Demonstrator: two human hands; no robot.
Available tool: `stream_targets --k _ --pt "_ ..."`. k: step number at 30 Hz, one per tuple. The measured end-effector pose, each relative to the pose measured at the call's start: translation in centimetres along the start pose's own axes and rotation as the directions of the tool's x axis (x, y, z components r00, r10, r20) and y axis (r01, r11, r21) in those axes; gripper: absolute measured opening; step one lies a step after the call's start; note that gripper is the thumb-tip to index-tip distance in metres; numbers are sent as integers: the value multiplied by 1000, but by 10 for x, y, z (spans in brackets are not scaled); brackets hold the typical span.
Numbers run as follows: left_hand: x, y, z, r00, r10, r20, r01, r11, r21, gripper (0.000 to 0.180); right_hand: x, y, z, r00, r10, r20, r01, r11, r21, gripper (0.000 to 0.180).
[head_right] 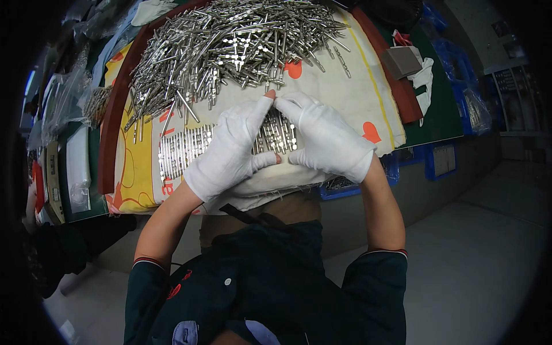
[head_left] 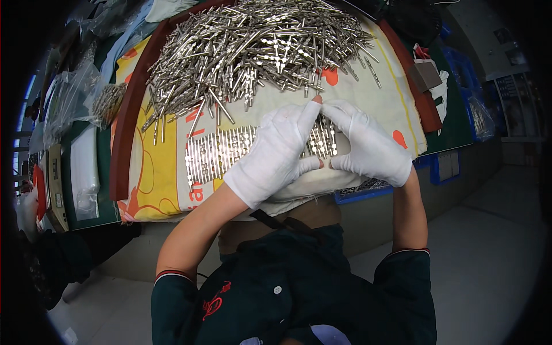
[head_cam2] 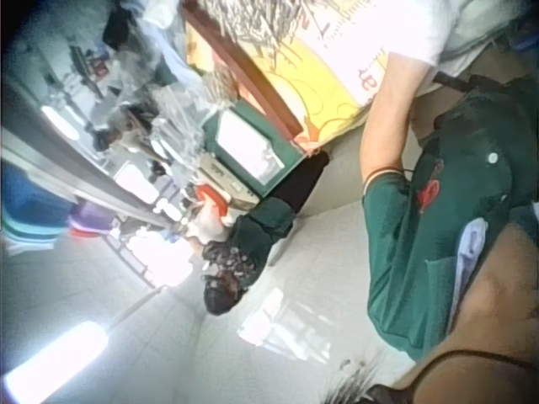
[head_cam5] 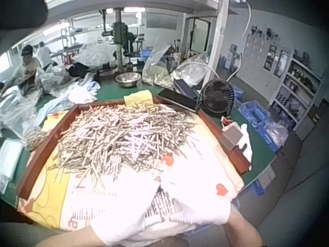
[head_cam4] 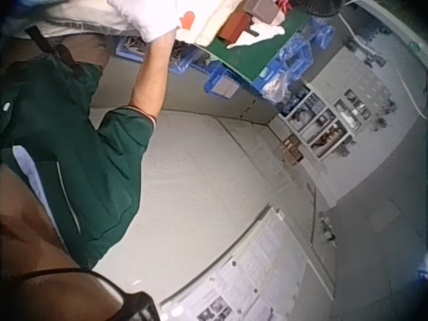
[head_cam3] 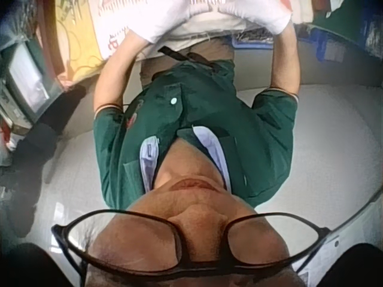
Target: Manually aligning and sorting small metal pin-like components on a workbench in a factory setting.
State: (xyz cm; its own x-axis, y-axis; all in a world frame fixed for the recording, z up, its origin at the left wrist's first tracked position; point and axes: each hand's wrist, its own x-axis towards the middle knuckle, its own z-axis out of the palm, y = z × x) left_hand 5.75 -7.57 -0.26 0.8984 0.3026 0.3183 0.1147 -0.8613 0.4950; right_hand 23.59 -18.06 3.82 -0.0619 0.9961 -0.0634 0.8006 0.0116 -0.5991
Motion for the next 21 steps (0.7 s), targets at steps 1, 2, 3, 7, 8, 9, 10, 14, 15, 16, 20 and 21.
stream_targets --k 1,2,3,7,8,9,10,14,15,16,20,21 --pt "-1 0 -1 1000 -2 -1 2 1000 1 99 0 3 2 1000 -2 1 2 1000 1 83" --pt "-2 0 -3 1000 21 -13 -22 1000 -15 98 0 6 5 996 -70 -55 69 997 -21 79" --pt "-3 1 -6 999 44 -26 -45 999 -30 97 1 7 6 984 -138 -109 134 990 -45 74" --pt "-13 6 -19 999 24 43 -28 995 97 97 -3 4 7 979 -137 -153 136 991 -18 75" --pt "-17 7 -21 996 2 84 -16 985 172 96 -4 4 8 985 -115 -129 109 993 -48 75" --pt "-20 8 -22 992 -23 124 -9 969 246 96 -5 4 9 990 -91 -107 82 993 -79 75" --pt "-22 8 -25 992 -27 125 -5 969 248 96 -6 3 10 990 -93 -105 85 993 -76 75" --pt "-22 6 -28 962 44 271 -107 969 224 98 -15 6 10 976 -60 -210 65 998 16 75" --pt "-21 5 -27 946 70 316 -144 965 218 100 -18 9 9 958 -32 -284 49 997 52 71" --pt "-18 4 -26 946 68 317 -142 966 217 100 -21 8 5 956 -14 -292 14 1000 -1 50" --pt "-10 0 -22 917 163 365 -229 963 144 102 -33 12 13 976 3 -216 -30 992 -125 46" --pt "-9 0 -21 915 190 357 -244 963 115 101 -33 9 15 967 -18 -256 -16 991 -130 46"
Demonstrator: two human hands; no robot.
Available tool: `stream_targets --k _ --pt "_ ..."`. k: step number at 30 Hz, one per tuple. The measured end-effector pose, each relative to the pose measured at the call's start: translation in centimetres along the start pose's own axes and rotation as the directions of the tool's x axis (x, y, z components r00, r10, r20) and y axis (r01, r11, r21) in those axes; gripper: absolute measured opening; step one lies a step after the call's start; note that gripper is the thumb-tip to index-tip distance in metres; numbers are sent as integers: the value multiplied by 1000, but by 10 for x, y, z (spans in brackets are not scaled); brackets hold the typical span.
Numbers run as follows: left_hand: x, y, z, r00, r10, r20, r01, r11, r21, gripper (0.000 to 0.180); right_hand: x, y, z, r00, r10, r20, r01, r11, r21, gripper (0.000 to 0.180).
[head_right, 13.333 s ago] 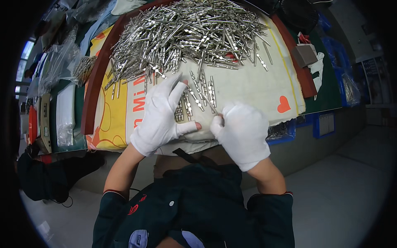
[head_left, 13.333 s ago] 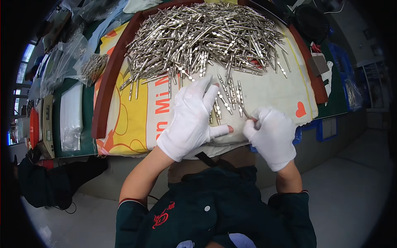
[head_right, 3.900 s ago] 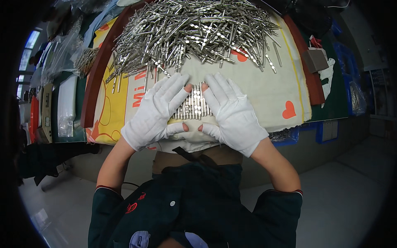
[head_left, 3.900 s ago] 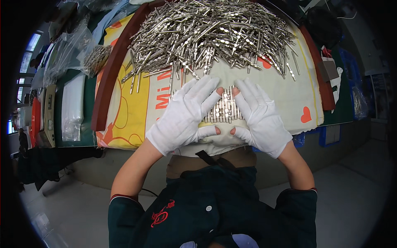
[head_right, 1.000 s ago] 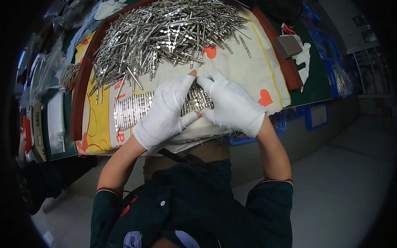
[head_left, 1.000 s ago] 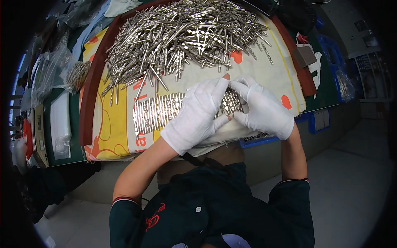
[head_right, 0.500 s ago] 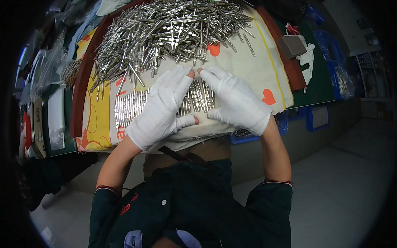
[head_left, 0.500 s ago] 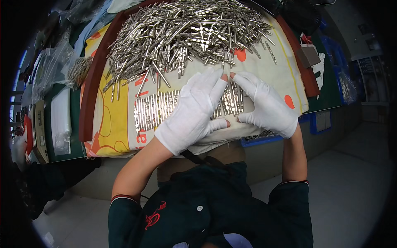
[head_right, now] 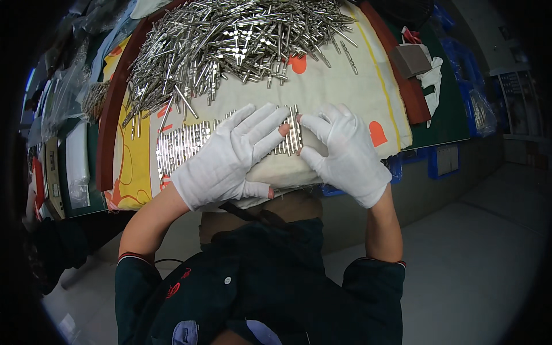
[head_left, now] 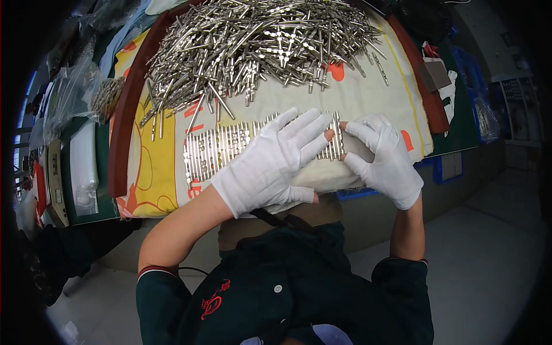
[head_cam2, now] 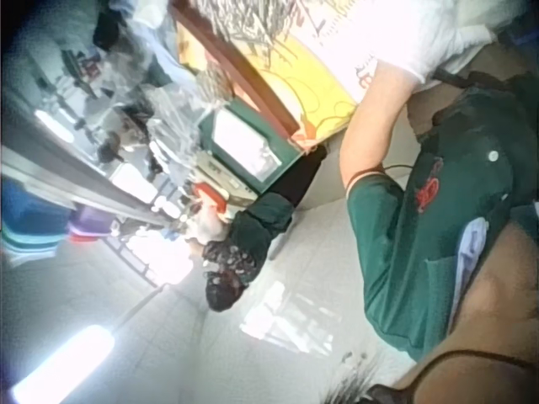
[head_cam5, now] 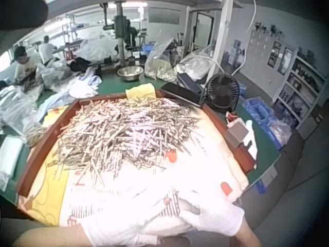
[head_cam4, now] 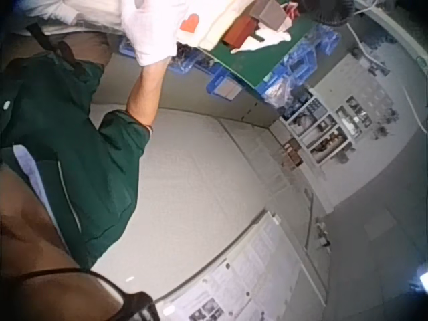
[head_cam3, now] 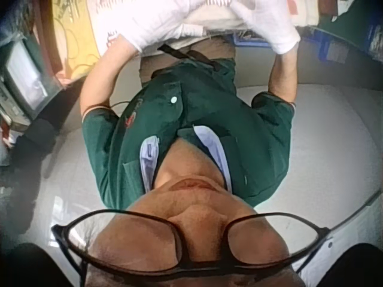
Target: Manually aligning and sorting small metal pin-like components on a workbench in a factory setting.
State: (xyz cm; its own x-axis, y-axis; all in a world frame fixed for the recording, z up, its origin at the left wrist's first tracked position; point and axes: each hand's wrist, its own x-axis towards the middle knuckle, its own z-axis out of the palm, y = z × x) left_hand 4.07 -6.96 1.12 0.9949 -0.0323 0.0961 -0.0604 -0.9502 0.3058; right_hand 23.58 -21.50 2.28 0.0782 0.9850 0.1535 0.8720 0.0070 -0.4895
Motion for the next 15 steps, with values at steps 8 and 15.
stream_targets --k 8,15 --pt "11 -1 10 953 -156 -259 169 985 29 99 6 12 1 1000 5 -1 -5 1000 -18 52" --pt "25 5 16 923 -267 -278 283 959 16 95 5 11 3 1000 -9 -11 9 1000 -24 49"
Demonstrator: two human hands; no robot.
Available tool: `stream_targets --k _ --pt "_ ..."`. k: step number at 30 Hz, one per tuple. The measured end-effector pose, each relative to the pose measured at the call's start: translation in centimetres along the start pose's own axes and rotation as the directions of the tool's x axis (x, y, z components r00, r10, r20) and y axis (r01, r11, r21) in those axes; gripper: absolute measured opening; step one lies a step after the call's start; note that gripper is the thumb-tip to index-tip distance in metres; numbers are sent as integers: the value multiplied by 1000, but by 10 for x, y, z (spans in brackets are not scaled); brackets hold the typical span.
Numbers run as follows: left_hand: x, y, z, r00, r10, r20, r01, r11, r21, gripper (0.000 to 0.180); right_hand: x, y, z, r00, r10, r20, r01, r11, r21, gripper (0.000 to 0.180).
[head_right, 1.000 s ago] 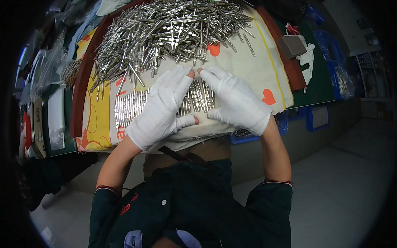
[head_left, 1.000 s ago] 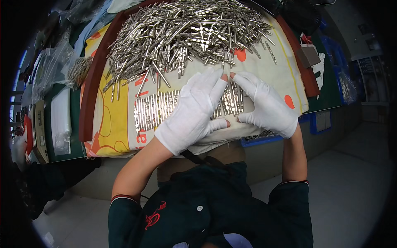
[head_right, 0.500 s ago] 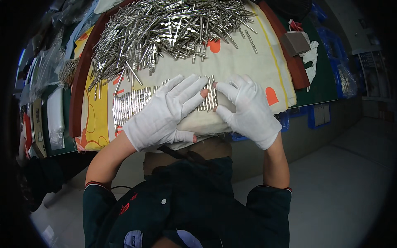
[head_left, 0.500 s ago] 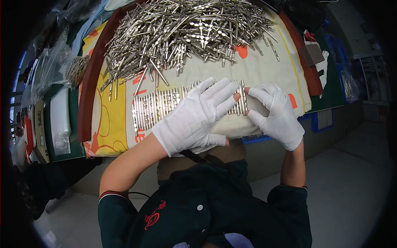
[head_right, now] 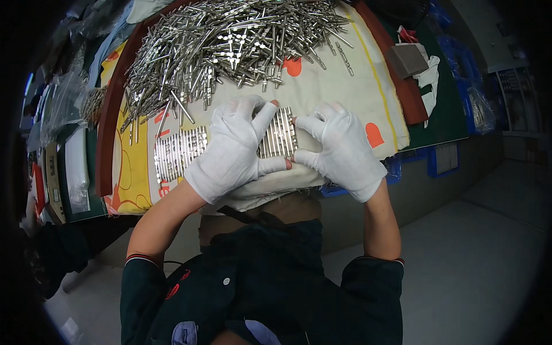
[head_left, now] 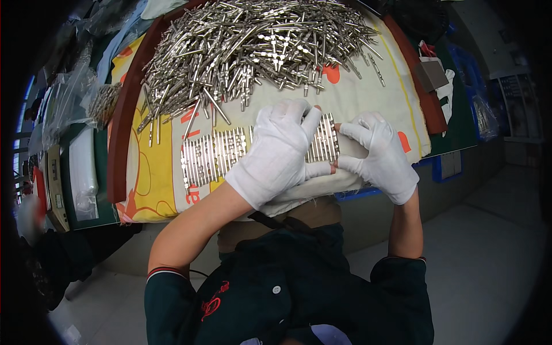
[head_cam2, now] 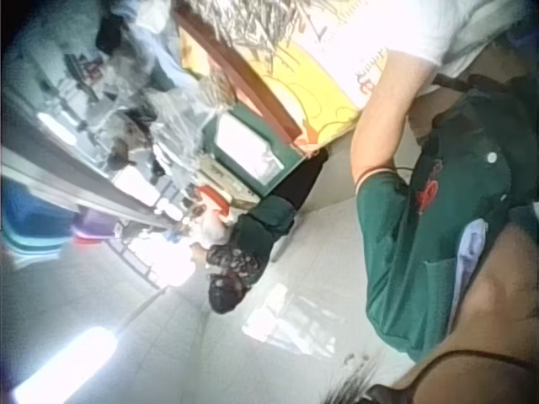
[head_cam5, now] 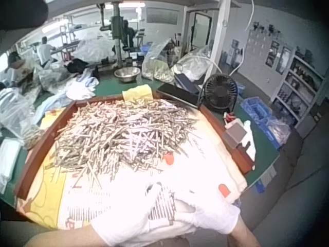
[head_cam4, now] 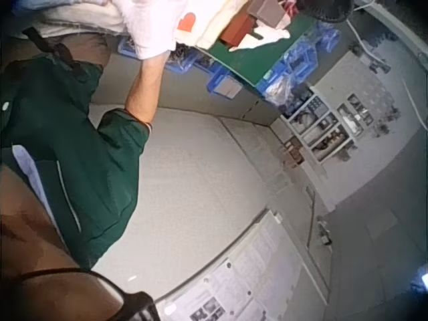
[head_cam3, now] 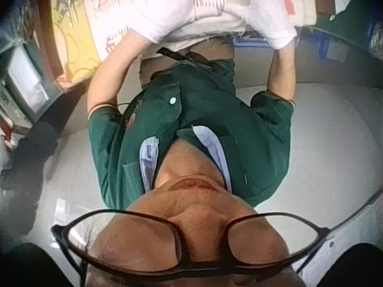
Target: Manually aligning and sorting small metal pin-like components on a workbench in a factory setting.
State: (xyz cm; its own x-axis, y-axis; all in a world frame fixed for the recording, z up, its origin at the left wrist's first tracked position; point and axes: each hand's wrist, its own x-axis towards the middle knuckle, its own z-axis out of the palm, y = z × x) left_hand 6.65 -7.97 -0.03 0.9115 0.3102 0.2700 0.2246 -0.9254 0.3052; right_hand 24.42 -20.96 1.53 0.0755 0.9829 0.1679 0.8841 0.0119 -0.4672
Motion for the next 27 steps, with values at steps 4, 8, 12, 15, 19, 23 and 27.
stream_targets --k 4,8,12,15,19,23,27 --pt "-2 -2 2 1000 2 6 -2 1000 -15 88 3 0 -6 999 -27 28 28 999 -19 44" --pt "-5 -1 1 999 27 -20 -29 998 -61 84 21 1 -15 1000 14 -15 -12 996 90 24" --pt "-5 -2 -1 998 50 -32 -53 994 -98 84 65 -6 -3 963 234 -133 -243 969 -53 25" --pt "-15 6 -17 992 68 -103 -75 995 -67 78 92 -14 8 958 245 -149 -281 905 -320 35" --pt "-41 -3 -39 985 -4 -170 8 1000 21 73 109 -17 23 978 190 -89 -206 793 -573 20" --pt "-65 -23 -52 959 -94 -269 107 994 32 65 114 -10 29 983 164 -85 -179 732 -658 12" --pt "-87 -39 -54 923 -176 -343 216 973 82 56 129 -4 27 952 305 36 -187 670 -718 19"
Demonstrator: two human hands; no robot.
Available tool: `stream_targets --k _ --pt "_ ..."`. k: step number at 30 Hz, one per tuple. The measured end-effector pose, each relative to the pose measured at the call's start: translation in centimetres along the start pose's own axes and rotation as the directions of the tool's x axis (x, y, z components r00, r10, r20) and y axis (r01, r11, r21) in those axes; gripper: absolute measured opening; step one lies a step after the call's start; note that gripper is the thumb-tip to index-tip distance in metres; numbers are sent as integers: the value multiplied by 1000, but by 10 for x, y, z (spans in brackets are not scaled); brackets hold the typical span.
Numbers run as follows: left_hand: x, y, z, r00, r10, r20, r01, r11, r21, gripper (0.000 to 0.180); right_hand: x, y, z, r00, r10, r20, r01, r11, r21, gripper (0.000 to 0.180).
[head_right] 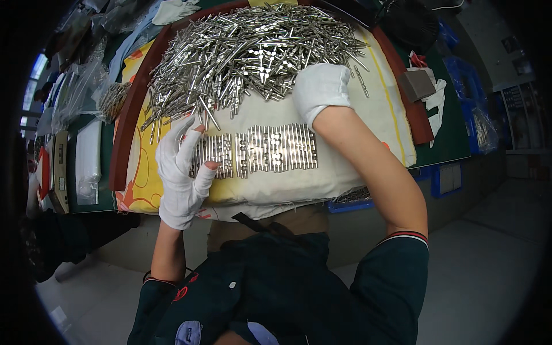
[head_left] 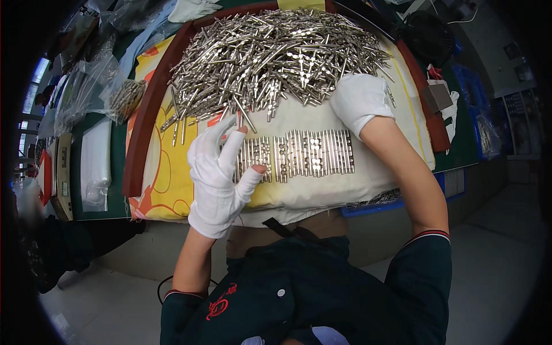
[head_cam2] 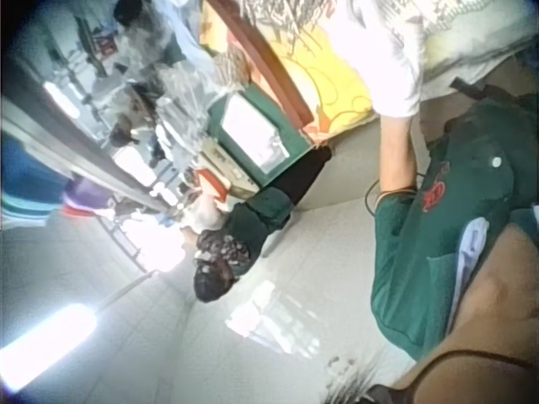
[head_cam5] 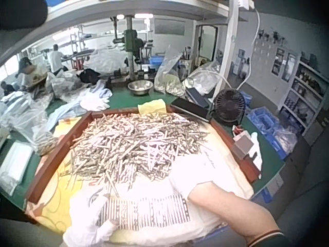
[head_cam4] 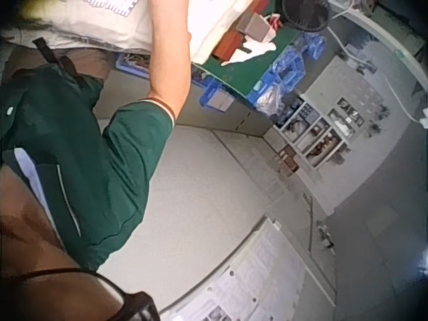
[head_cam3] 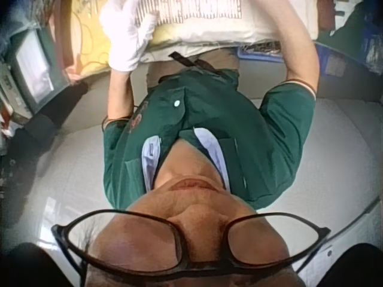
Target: Manually aligning and sorting small metal pin-like components on a workbench in a factory setting.
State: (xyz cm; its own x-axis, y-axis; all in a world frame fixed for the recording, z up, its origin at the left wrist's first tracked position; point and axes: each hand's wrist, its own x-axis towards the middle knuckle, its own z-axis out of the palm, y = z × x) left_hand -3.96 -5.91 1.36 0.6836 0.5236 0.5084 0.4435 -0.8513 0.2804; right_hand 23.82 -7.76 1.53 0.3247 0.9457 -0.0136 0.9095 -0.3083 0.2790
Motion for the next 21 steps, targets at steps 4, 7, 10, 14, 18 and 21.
stream_targets --k 4,7,10,14,18,21 --pt "-14 -19 -1 998 -2 -65 1 1000 -12 53 -8 14 -4 996 -39 84 49 992 -116 21" --pt "-22 -23 -5 998 -41 -38 42 999 19 54 -18 31 3 994 -108 -21 107 993 -54 21" --pt "-27 -24 -7 997 -68 -24 68 997 29 55 -37 41 4 987 -153 -40 152 988 -12 20" --pt "-39 -28 -11 990 -136 -27 137 990 30 54 -66 46 11 978 -165 -126 169 985 23 22" --pt "-47 -33 -12 983 -176 -49 176 984 2 54 -94 44 3 989 -138 -50 144 973 178 22" --pt "-52 -35 -8 980 -191 -65 190 982 -17 53 -104 37 -11 988 -154 -11 152 957 245 25"
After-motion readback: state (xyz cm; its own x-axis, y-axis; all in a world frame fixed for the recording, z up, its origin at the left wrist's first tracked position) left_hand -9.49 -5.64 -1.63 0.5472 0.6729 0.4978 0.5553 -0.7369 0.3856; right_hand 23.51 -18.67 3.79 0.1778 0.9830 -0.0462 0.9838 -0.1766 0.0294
